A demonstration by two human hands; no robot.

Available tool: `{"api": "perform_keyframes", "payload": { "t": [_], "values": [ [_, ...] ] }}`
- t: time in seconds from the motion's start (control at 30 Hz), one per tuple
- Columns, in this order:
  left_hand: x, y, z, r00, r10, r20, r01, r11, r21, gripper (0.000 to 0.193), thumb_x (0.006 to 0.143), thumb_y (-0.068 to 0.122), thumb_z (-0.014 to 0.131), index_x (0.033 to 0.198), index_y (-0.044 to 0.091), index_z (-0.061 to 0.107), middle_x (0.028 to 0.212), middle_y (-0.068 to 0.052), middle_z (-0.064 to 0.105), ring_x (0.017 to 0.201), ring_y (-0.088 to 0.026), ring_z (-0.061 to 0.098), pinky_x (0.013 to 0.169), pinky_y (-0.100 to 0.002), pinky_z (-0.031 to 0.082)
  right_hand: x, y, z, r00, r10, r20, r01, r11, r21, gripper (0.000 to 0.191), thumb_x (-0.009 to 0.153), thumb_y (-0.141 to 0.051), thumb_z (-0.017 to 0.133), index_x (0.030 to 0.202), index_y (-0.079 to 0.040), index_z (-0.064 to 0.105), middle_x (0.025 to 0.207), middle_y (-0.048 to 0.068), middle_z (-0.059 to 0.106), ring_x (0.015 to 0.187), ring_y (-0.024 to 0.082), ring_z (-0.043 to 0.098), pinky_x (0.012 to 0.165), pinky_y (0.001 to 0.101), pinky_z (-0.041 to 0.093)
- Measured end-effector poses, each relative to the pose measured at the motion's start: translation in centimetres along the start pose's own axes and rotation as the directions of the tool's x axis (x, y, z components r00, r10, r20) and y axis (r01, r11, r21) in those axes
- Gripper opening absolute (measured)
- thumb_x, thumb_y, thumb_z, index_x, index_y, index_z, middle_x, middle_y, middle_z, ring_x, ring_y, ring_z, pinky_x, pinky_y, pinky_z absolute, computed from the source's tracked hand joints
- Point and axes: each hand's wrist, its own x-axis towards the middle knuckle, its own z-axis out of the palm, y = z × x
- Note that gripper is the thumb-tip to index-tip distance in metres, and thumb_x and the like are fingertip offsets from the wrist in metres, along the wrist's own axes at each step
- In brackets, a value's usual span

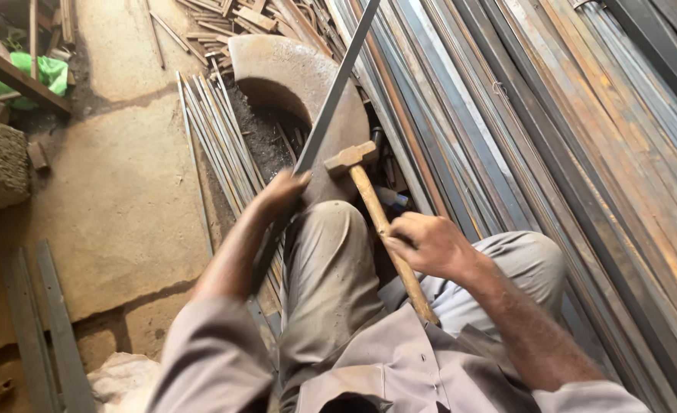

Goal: The person sits on the floor and repeatedly hammers metal bars on an anvil to shape them. They pick up bars from the floor, position them on the anvil, and strike them with a hammer, occasionally inspecting the bars before continuing.

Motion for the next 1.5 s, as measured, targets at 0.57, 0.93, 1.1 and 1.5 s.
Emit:
{"api": "perform_keyframes", "payload": {
  "t": [0.57,0.93,1.1,1.5],
  "values": [
    [-14.7,-23.5,6.6,0.957,-0.286,-0.059,0.229,0.862,-0.453,0.038,0.093,0.042,0.069,0.108,0.008,0.065,0.074,-0.006,0.067,0.058,-0.017,0.06,0.052,-0.036,0.052,2.6,13.0,13.0,0.657,0.421,0.626,-0.715,0.082,0.695,0.046,0.094,-0.033,0.066,0.127,-0.005,0.052,0.106,0.011,0.069,0.086,0.023,0.072,0.063,0.0392,0.062],
    [-23.3,-24.0,8.0,0.813,-0.25,-0.526,0.427,0.87,0.246,0.031,0.1,0.041,0.058,0.099,0.01,0.055,0.085,-0.023,0.072,0.081,-0.048,0.069,0.069,-0.059,0.052,3.4,10.0,13.2,0.729,0.488,0.48,-0.617,0.166,0.769,0.028,0.094,-0.029,0.073,0.103,-0.01,0.054,0.075,0.0,0.057,0.054,0.009,0.056,0.044,0.0277,0.047],
    [-23.7,-26.4,10.0,0.79,-0.153,-0.593,0.374,0.887,0.269,0.03,0.099,0.038,0.06,0.096,0.009,0.054,0.089,-0.024,0.071,0.086,-0.05,0.066,0.071,-0.061,0.05,2.5,7.0,8.8,0.826,0.485,0.286,-0.496,0.388,0.777,0.024,0.097,-0.024,0.071,0.104,-0.009,0.055,0.073,0.0,0.057,0.052,0.01,0.056,0.043,0.026,0.047],
    [-23.9,-28.1,12.1,0.795,-0.139,-0.59,0.387,0.865,0.319,0.025,0.096,0.032,0.059,0.097,0.008,0.05,0.092,-0.02,0.07,0.085,-0.048,0.067,0.072,-0.059,0.052,12.1,2.3,-7.0,0.853,-0.11,-0.51,0.435,0.689,0.579,0.03,0.113,-0.004,0.058,0.137,-0.007,0.039,0.094,0.006,0.06,0.065,0.012,0.062,0.057,0.0251,0.056]
  ]
}}
